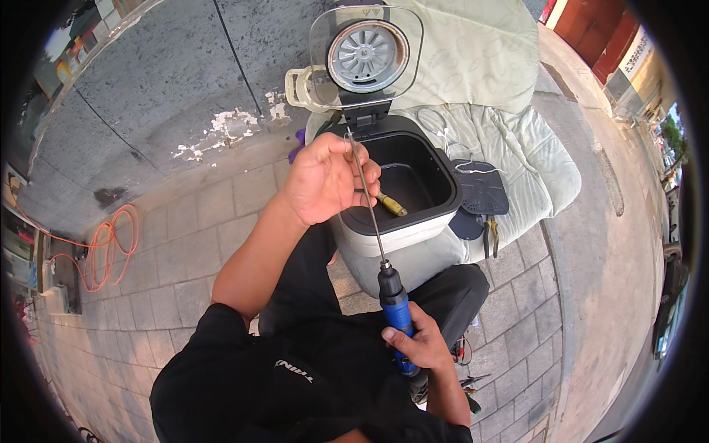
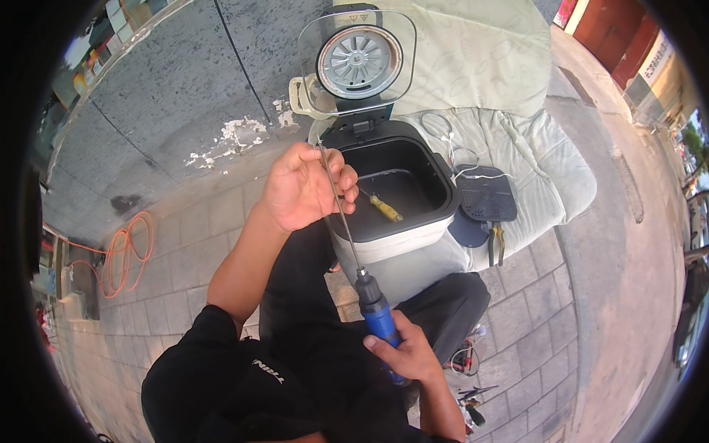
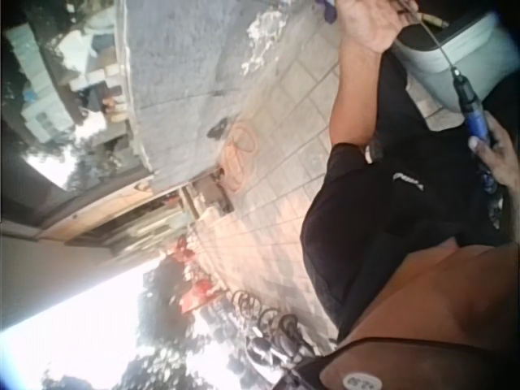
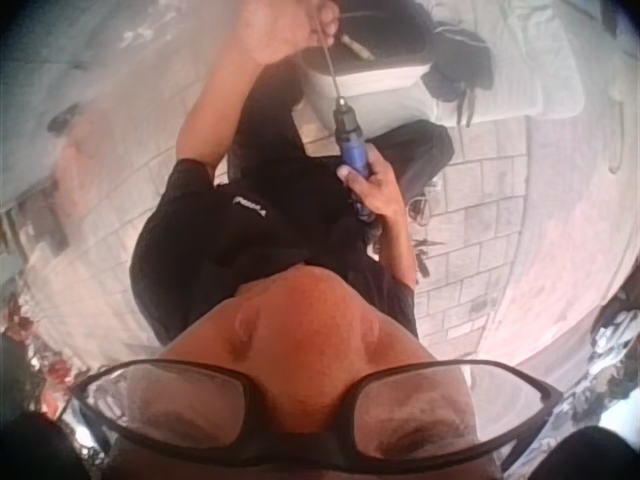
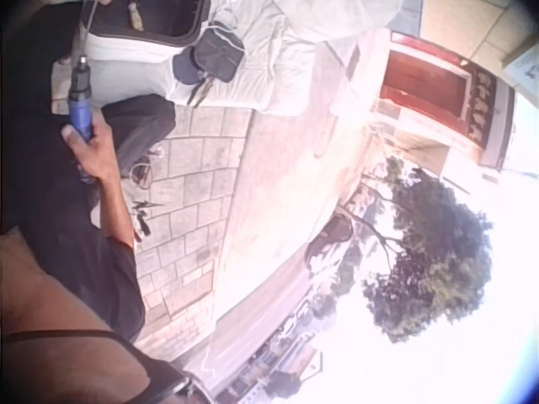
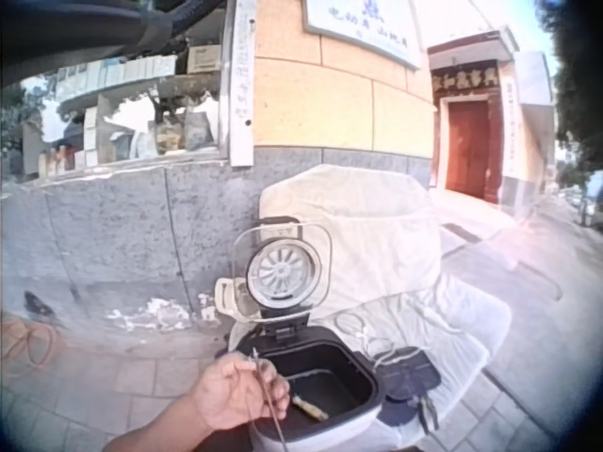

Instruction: The person is repairing a small appliance, likely a fan or heater, on a sidewalk. They use a screwdriver and a power drill to remove and reattach screws to the appliance's casing.

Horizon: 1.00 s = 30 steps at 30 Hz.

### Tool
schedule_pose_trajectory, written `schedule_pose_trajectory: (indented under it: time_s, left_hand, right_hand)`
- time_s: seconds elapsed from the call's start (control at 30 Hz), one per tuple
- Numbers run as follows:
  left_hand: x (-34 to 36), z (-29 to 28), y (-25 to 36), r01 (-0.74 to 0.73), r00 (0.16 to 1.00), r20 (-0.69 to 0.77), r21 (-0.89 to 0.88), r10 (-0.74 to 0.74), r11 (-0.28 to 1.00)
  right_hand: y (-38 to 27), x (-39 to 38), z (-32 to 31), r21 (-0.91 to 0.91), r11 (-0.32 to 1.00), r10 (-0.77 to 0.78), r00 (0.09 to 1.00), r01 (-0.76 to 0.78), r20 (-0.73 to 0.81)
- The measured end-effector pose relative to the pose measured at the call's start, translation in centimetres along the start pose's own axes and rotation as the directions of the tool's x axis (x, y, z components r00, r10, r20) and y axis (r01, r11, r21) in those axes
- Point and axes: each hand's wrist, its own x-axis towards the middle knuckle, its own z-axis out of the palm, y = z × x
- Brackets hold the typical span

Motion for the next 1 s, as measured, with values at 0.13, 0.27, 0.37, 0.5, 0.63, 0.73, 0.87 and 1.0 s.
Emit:
schedule_pose_trajectory:
  time_s: [0.13, 0.27, 0.37, 0.5, 0.63, 0.73, 0.87, 1.0]
  left_hand:
    - [1.4, -1.0, -0.1, -0.105, 0.994, -0.03, -0.028, 0.104, 0.994]
    - [2.7, -1.6, -0.5, -0.193, 0.973, -0.125, 0.007, 0.192, 0.981]
    - [3.7, -2.6, -0.6, -0.26, 0.958, -0.109, 0.064, 0.266, 0.963]
    - [5.2, -3.1, -0.3, -0.254, 0.942, -0.197, 0.111, 0.272, 0.961]
    - [7.0, -3.7, 0.6, -0.273, 0.922, -0.252, 0.111, 0.293, 0.955]
    - [8.6, -4.5, 1.1, -0.307, 0.88, -0.324, 0.169, 0.347, 0.936]
    - [11.0, -5.6, 1.6, -0.344, 0.762, -0.462, 0.307, 0.455, 0.887]
    - [12.8, -5.9, 3.4, -0.263, 0.7, -0.511, 0.465, 0.499, 0.845]
  right_hand:
    - [-0.2, 1.2, -0.4, 0.049, 0.998, 0.026, 1.0, -0.026, 0.007]
    - [-1.0, 2.8, -1.0, 0.064, 0.995, 0.08, 0.997, -0.079, -0.012]
    - [-1.5, 4.0, -1.8, 0.077, 0.993, 0.094, 0.996, -0.093, -0.005]
    - [-2.4, 5.7, -3.0, 0.102, 0.986, 0.135, 0.991, -0.135, 0.003]
    - [-3.7, 7.6, -4.4, 0.099, 0.979, 0.177, 0.984, -0.176, 0.002]
    - [-5.3, 9.3, -4.8, 0.078, 0.976, 0.209, 0.977, -0.206, -0.033]
    - [-6.9, 11.5, -5.1, 0.057, 0.963, 0.266, 0.962, -0.262, -0.062]
    - [-8.3, 13.7, -5.3, 0.059, 0.944, 0.329, 0.942, -0.325, -0.066]
